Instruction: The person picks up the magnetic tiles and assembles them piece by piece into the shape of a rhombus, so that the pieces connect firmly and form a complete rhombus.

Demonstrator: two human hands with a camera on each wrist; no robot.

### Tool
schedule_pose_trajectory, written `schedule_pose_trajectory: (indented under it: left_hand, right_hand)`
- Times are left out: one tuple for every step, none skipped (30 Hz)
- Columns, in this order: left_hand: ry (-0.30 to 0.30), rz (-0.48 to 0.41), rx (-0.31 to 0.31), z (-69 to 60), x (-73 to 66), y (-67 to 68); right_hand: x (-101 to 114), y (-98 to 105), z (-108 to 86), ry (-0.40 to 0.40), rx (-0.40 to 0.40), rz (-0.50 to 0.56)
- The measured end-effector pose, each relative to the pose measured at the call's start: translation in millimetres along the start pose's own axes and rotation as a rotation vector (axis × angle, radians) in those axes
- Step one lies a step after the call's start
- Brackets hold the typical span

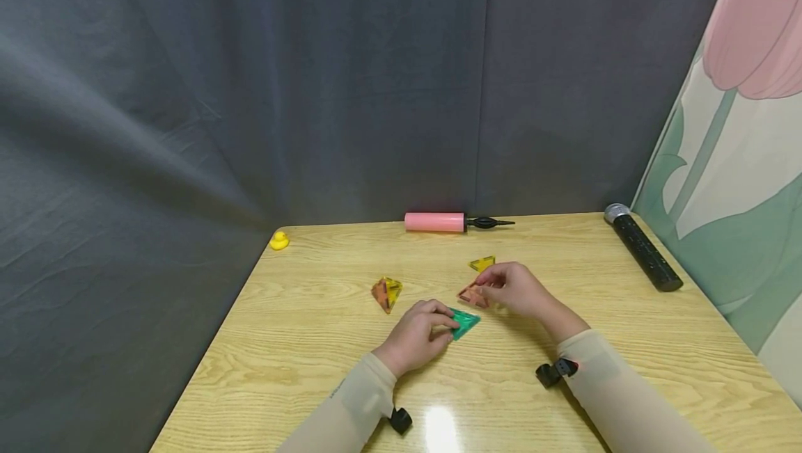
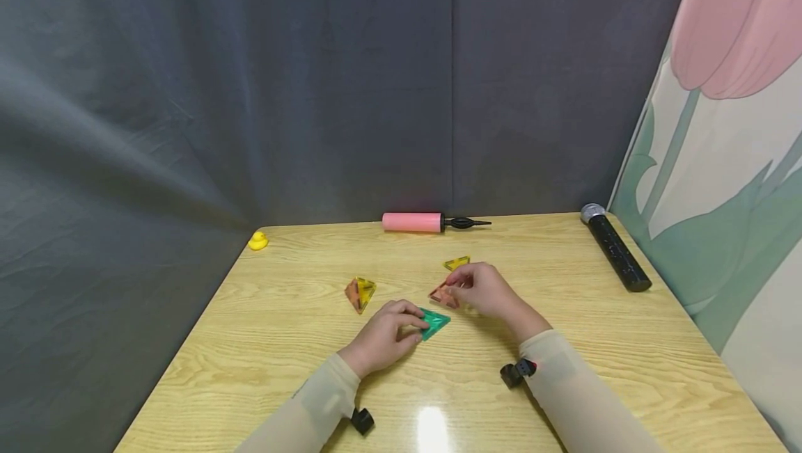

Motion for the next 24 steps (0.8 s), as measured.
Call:
schedule_pose_trajectory:
  left_hand:
    - [0.0,0.0,0.0,0.0,0.0,0.0]
    - [0.001,-0.001,0.001,0.0,0.0,-0.1]
    - [0.001,-0.002,0.0,0.1,-0.1,0.1]
    - [0.001,-0.002,0.001,0.0,0.0,-0.1]
    - [0.001,-0.002,0.0,0.0,0.0,-0.2]
    - [0.0,-0.002,-0.001,-0.1,-0.1,-0.2]
    - [0.0,-0.001,-0.001,-0.1,0.0,-0.3]
    - [-0.002,-0.002,-0.003,-0.2,-0.2,-0.1]
    - [-0.003,-0.002,-0.005,-0.2,-0.3,-0.1]
    - [-0.005,-0.001,-0.006,-0.4,-0.4,-0.1]
    - [-0.008,0.001,-0.009,-0.4,-0.7,0.1]
    - [-0.011,0.003,-0.011,-0.5,-0.9,0.2]
    - [-0.013,0.005,-0.014,-0.5,-1.1,0.2]
    - [-0.016,0.009,-0.017,-0.5,-1.4,0.3]
    - [-0.018,0.013,-0.019,-0.6,-1.5,0.2]
    - [-0.02,0.016,-0.022,-0.6,-1.7,0.3]
    - [-0.021,0.017,-0.024,-0.5,-1.8,0.3]
    - [-0.022,0.018,-0.026,-0.4,-1.9,0.4]
    - [-0.023,0.018,-0.027,-0.5,-2.1,0.5]
    - [-0.024,0.018,-0.028,-0.5,-2.1,0.5]
    - [-0.025,0.018,-0.028,-0.5,-2.2,0.6]
    - [-0.025,0.017,-0.029,-0.4,-2.3,0.7]
    - [-0.025,0.016,-0.028,-0.4,-2.3,0.7]
    - [-0.025,0.016,-0.027,-0.4,-2.2,0.6]
  right_hand:
    - [0.4,-0.8,0.1,0.006,0.001,-0.003]
    - [0.5,-1.6,0.1,0.007,0.003,-0.006]
    - [0.6,-2.5,0.2,0.009,0.005,-0.009]
    - [0.6,-3.4,0.3,0.009,0.008,-0.011]
    - [0.5,-4.2,0.1,0.006,0.009,-0.013]
    - [0.4,-5.3,0.0,0.001,0.011,-0.014]
    - [0.5,-6.2,-0.1,0.0,0.012,-0.018]
    - [0.6,-6.9,-0.2,-0.002,0.013,-0.019]
    - [1.1,-7.6,-0.2,0.003,0.016,-0.024]
    - [1.9,-8.3,-0.3,0.011,0.02,-0.029]
    - [2.7,-8.8,-0.3,0.017,0.023,-0.034]
    - [3.6,-9.1,-0.4,0.023,0.023,-0.037]
    - [4.1,-9.5,-0.5,0.029,0.026,-0.039]
    - [4.6,-9.9,-0.4,0.035,0.029,-0.04]
    - [5.1,-10.4,-0.4,0.042,0.033,-0.042]
    - [5.1,-10.7,-0.3,0.041,0.034,-0.042]
    - [5.0,-11.1,-0.2,0.042,0.035,-0.043]
    - [4.7,-11.5,0.0,0.041,0.035,-0.044]
    - [4.6,-12.1,0.2,0.044,0.037,-0.049]
    - [4.4,-12.6,0.4,0.044,0.038,-0.049]
    - [4.0,-13.1,0.5,0.043,0.039,-0.05]
    - [3.5,-13.6,0.6,0.041,0.04,-0.051]
    - [3.2,-14.2,0.5,0.041,0.043,-0.048]
    - [2.8,-14.8,0.5,0.036,0.046,-0.045]
Point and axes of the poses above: each hand's wrist, its own z-axis towards the middle knuckle, its own y-axis out of the back of the hand, x = y × z, the point moved 6 cm from there along z, towards the middle knuckle, and after that the axes turned 15 degrees about z, right-handed, at the moved point
